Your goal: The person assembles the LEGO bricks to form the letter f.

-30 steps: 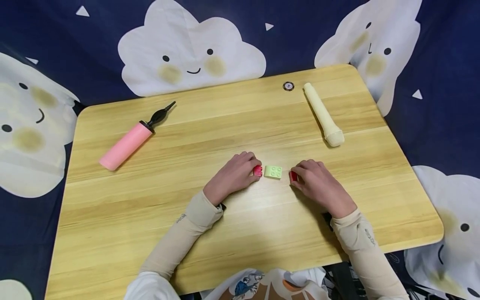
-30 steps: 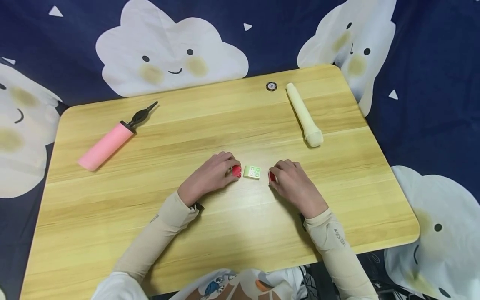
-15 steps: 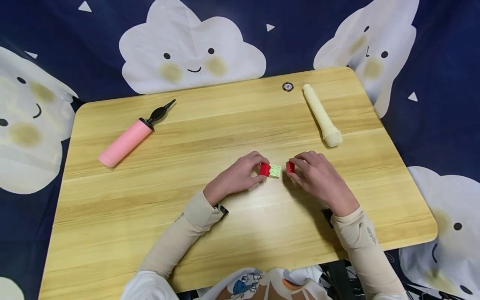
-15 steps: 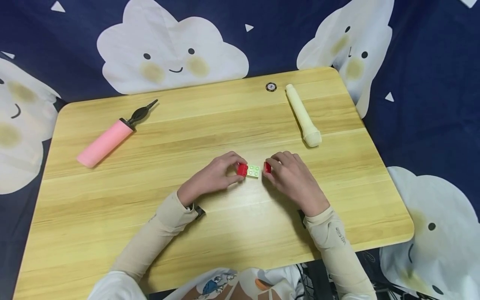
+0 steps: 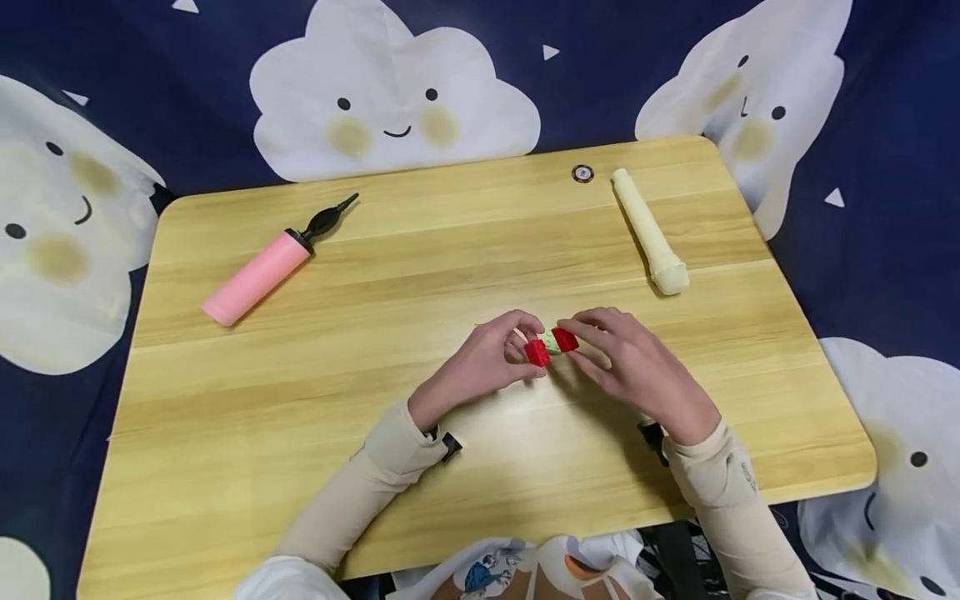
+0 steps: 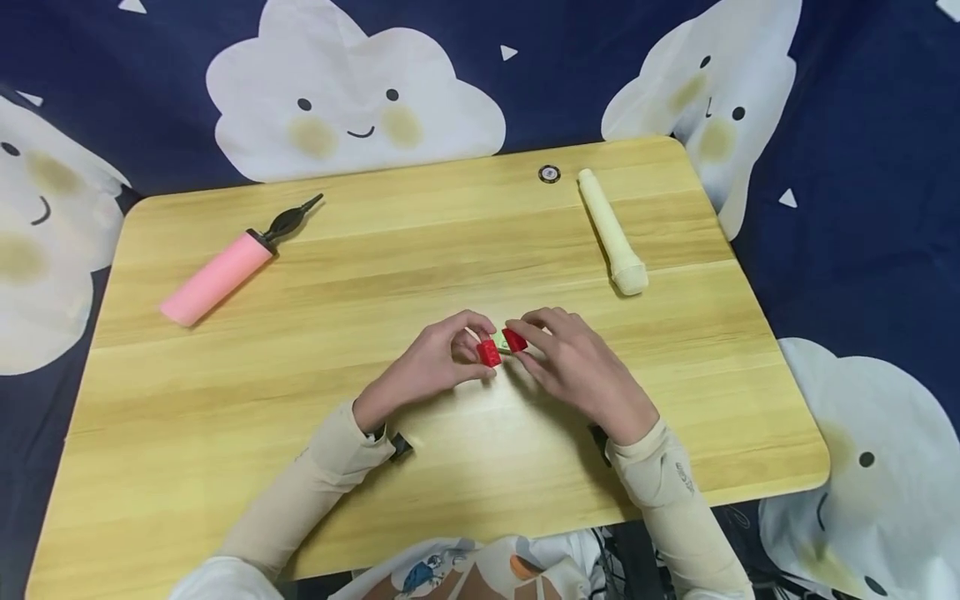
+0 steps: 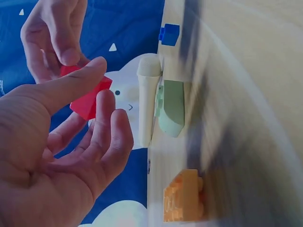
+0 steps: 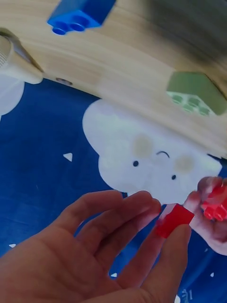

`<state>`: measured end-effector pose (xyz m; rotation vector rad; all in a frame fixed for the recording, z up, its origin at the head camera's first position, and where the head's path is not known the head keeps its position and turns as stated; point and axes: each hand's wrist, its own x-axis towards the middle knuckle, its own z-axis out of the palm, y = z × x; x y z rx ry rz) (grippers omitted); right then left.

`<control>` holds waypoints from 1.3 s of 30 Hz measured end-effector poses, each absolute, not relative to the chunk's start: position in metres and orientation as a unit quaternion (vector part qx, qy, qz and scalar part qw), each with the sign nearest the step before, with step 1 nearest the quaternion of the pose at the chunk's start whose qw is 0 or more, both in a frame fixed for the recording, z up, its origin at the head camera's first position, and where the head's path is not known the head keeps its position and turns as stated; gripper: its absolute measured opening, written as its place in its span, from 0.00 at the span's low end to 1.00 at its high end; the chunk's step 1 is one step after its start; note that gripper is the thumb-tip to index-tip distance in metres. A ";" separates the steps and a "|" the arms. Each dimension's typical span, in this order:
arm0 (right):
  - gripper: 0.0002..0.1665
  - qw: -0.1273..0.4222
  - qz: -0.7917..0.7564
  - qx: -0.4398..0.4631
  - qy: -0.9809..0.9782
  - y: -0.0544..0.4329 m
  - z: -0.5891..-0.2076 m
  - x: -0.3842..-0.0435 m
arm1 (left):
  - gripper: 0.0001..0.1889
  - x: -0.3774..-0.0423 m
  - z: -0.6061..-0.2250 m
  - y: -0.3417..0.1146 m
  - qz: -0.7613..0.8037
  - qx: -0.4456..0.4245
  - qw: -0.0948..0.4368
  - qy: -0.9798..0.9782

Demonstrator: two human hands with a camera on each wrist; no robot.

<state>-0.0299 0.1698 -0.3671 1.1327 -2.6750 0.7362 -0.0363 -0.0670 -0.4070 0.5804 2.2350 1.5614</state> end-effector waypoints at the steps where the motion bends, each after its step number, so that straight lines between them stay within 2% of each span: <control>1: 0.28 0.067 0.249 0.382 -0.888 0.169 -0.366 -0.029 | 0.23 -0.034 -0.407 -0.068 0.554 0.203 0.174 0.789; 5: 0.30 0.038 0.263 0.397 -0.879 0.162 -0.362 -0.024 | 0.19 -0.025 -0.409 -0.071 0.557 0.177 0.170 0.793; 13: 0.25 -0.014 0.252 0.416 -0.874 0.153 -0.365 -0.017 | 0.14 -0.012 -0.416 -0.073 0.540 0.127 0.182 0.812; 19: 0.28 -0.010 0.243 0.419 -0.875 0.152 -0.372 -0.017 | 0.09 -0.006 -0.419 -0.072 0.536 0.130 0.185 0.813; 22: 0.28 -0.006 0.240 0.423 -0.874 0.151 -0.374 -0.017 | 0.09 -0.003 -0.419 -0.071 0.525 0.140 0.166 0.823; 31: 0.18 -0.027 0.262 0.411 -0.873 0.148 -0.379 -0.015 | 0.08 0.002 -0.422 -0.066 0.407 0.173 0.093 0.892; 39: 0.16 -0.027 0.264 0.409 -0.873 0.145 -0.384 -0.015 | 0.06 -0.001 -0.424 -0.064 0.383 0.163 0.120 0.901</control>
